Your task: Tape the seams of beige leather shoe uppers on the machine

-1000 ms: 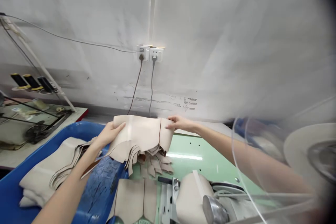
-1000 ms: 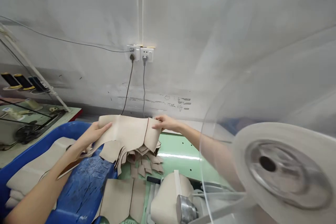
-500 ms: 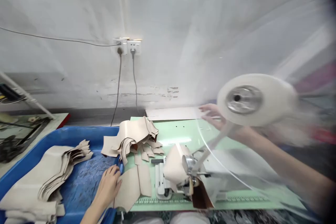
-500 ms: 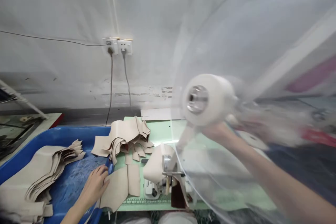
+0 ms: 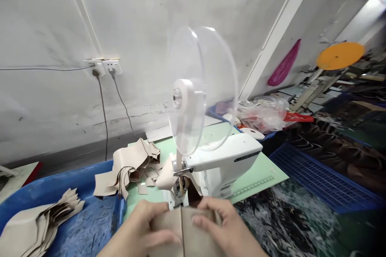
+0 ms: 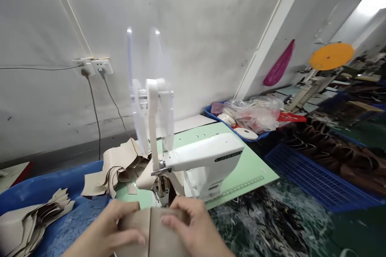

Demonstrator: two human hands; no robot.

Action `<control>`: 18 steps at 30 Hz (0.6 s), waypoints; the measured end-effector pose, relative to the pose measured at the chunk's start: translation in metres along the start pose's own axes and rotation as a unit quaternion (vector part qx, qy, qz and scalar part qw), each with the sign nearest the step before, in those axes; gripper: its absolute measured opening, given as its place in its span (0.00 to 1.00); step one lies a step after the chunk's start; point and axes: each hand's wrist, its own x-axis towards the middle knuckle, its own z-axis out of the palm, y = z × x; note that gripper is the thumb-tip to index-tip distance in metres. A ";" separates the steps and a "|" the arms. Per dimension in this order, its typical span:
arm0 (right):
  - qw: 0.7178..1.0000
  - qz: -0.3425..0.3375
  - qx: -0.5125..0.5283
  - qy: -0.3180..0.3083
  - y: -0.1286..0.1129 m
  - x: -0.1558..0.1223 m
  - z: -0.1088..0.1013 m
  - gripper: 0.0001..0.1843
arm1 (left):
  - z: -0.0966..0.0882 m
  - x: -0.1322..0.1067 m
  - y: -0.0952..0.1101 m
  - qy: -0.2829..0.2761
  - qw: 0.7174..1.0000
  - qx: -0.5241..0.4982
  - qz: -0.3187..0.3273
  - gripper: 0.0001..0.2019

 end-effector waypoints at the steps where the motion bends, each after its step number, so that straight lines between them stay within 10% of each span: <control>1: 0.999 0.036 0.015 0.016 -0.005 0.003 -0.013 0.21 | -0.003 0.006 0.003 0.027 0.999 -0.026 -0.009 0.21; 7: 0.942 0.124 0.310 -0.034 0.019 0.038 -0.027 0.21 | 0.011 0.034 -0.019 0.169 0.979 -0.109 -0.022 0.26; 18: 0.882 0.154 0.445 0.013 0.044 0.070 -0.009 0.26 | 0.020 0.039 -0.034 0.183 0.962 -0.192 -0.059 0.24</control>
